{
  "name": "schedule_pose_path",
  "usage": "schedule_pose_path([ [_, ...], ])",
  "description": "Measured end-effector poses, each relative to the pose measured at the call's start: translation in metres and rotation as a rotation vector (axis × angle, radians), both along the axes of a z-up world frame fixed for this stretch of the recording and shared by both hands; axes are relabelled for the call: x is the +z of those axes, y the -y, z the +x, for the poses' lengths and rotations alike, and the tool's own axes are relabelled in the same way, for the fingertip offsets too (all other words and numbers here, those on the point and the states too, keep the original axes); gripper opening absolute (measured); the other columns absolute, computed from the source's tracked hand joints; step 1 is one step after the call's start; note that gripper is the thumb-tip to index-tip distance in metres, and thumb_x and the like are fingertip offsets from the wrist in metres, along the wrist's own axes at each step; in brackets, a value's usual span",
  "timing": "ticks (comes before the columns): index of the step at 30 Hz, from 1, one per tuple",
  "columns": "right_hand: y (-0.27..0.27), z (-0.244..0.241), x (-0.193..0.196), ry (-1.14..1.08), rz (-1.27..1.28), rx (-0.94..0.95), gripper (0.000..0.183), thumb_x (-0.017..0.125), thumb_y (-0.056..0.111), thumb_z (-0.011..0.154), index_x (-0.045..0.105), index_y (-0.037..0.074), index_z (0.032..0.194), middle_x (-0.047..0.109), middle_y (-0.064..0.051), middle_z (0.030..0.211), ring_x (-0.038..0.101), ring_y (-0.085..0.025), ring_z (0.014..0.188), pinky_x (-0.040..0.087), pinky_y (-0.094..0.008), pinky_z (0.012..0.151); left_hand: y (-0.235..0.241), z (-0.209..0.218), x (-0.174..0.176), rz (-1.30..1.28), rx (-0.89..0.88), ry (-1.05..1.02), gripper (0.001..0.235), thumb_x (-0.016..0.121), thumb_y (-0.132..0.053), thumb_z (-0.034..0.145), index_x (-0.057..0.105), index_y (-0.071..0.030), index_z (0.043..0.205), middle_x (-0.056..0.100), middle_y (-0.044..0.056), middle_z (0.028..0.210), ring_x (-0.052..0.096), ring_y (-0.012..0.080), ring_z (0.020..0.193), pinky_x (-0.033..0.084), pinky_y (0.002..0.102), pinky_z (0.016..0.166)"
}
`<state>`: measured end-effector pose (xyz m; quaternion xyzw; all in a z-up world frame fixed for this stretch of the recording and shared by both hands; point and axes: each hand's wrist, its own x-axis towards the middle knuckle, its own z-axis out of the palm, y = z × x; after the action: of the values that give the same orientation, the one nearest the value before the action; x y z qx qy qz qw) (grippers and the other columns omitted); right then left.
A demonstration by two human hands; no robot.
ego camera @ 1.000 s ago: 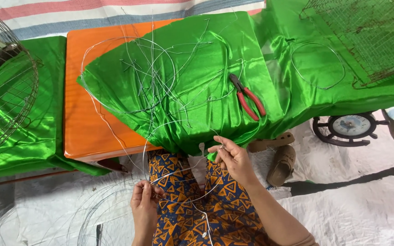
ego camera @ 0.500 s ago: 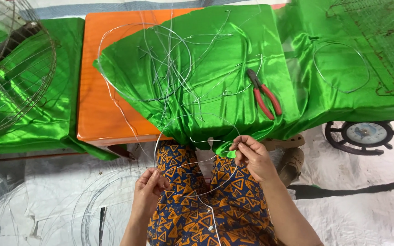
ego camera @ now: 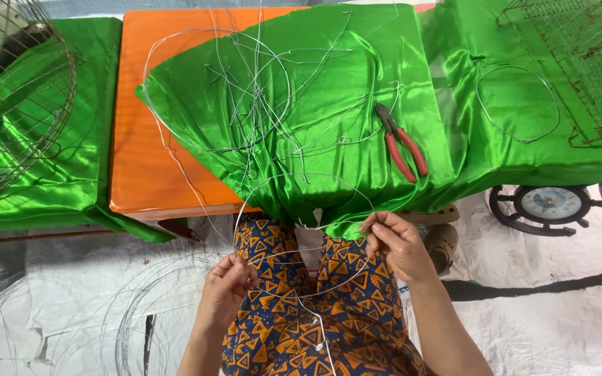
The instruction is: The person sits on the floor and assembles a wire cage by bending and twisting metal wires into circular frames. They use pliers to secure connections and repeatedly adjust the wire loops to form a structured shape.
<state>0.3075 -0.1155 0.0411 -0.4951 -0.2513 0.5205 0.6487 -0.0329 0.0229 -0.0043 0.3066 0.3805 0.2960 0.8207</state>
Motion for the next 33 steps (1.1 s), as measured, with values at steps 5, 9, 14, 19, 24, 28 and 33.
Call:
schedule_pose_path([
  [5, -0.002, 0.001, -0.004, 0.014, -0.116, 0.070, 0.006, 0.063, 0.005, 0.096, 0.060, 0.002, 0.101, 0.065, -0.015, 0.098, 0.060, -0.014, 0.064, 0.060, -0.034, 0.067, 0.000, 0.010, 0.021, 0.241, 0.034, -0.175, 0.022, 0.076, -0.006, 0.090, 0.058, -0.012, 0.079, 0.064, 0.005, 0.065, 0.066, 0.0173, 0.060, 0.059, 0.034, 0.064],
  [9, -0.018, -0.001, 0.017, 0.125, 0.066, 0.024, 0.011, 0.065, 0.002, 0.096, 0.057, 0.007, 0.092, 0.062, -0.011, 0.086, 0.061, -0.014, 0.063, 0.064, -0.032, 0.060, -0.018, 0.027, 0.049, 0.655, 0.133, -0.615, 0.021, 0.075, -0.021, 0.093, 0.059, -0.012, 0.083, 0.069, 0.004, 0.065, 0.068, 0.0120, 0.053, 0.052, 0.023, 0.044],
  [14, -0.074, 0.036, 0.025, 0.422, 0.089, -0.183, 0.013, 0.068, 0.003, 0.096, 0.056, -0.001, 0.097, 0.064, -0.016, 0.077, 0.066, -0.018, 0.055, 0.063, -0.035, 0.055, -0.077, 0.086, 0.053, 1.005, 0.387, -0.651, 0.029, 0.083, -0.026, 0.091, 0.063, -0.007, 0.080, 0.062, 0.009, 0.056, 0.064, 0.0236, 0.053, 0.049, 0.034, 0.056],
  [19, -0.124, 0.064, 0.024, 0.504, 0.087, -0.258, 0.016, 0.067, 0.006, 0.098, 0.054, 0.000, 0.103, 0.065, -0.015, 0.080, 0.068, -0.020, 0.056, 0.062, -0.033, 0.056, -0.132, 0.134, 0.029, 0.992, 0.283, -0.767, 0.031, 0.076, -0.039, 0.095, 0.070, -0.009, 0.097, 0.071, 0.013, 0.067, 0.071, 0.0335, 0.068, 0.051, 0.047, 0.066],
  [24, -0.144, 0.079, 0.007, 0.451, -0.035, -0.234, 0.050, 0.074, 0.013, 0.093, 0.047, -0.002, 0.132, 0.067, -0.020, 0.086, 0.068, -0.023, 0.056, 0.065, -0.038, 0.059, -0.148, 0.153, 0.009, 1.051, 0.209, -0.870, 0.029, 0.072, -0.043, 0.097, 0.066, -0.015, 0.098, 0.070, 0.013, 0.067, 0.071, 0.0419, 0.072, 0.052, 0.054, 0.069],
  [28, -0.142, 0.067, 0.023, 0.688, -0.091, -0.239, 0.085, 0.080, 0.015, 0.086, 0.031, 0.001, 0.152, 0.065, -0.020, 0.090, 0.069, -0.024, 0.063, 0.064, -0.039, 0.066, -0.159, 0.162, -0.012, 1.122, 0.223, -0.911, 0.035, 0.067, -0.049, 0.100, 0.062, -0.014, 0.096, 0.068, 0.015, 0.067, 0.069, 0.0453, 0.071, 0.052, 0.056, 0.067],
  [33, -0.149, 0.076, -0.023, 1.322, -0.258, -0.246, 0.070, 0.079, 0.022, 0.082, 0.051, 0.012, 0.146, 0.058, -0.018, 0.109, 0.068, -0.043, 0.098, 0.056, -0.056, 0.090, -0.159, 0.172, -0.030, 1.313, 0.235, -1.039, 0.036, 0.060, -0.057, 0.103, 0.052, -0.022, 0.100, 0.065, 0.012, 0.063, 0.069, 0.0404, 0.063, 0.055, 0.052, 0.065],
])
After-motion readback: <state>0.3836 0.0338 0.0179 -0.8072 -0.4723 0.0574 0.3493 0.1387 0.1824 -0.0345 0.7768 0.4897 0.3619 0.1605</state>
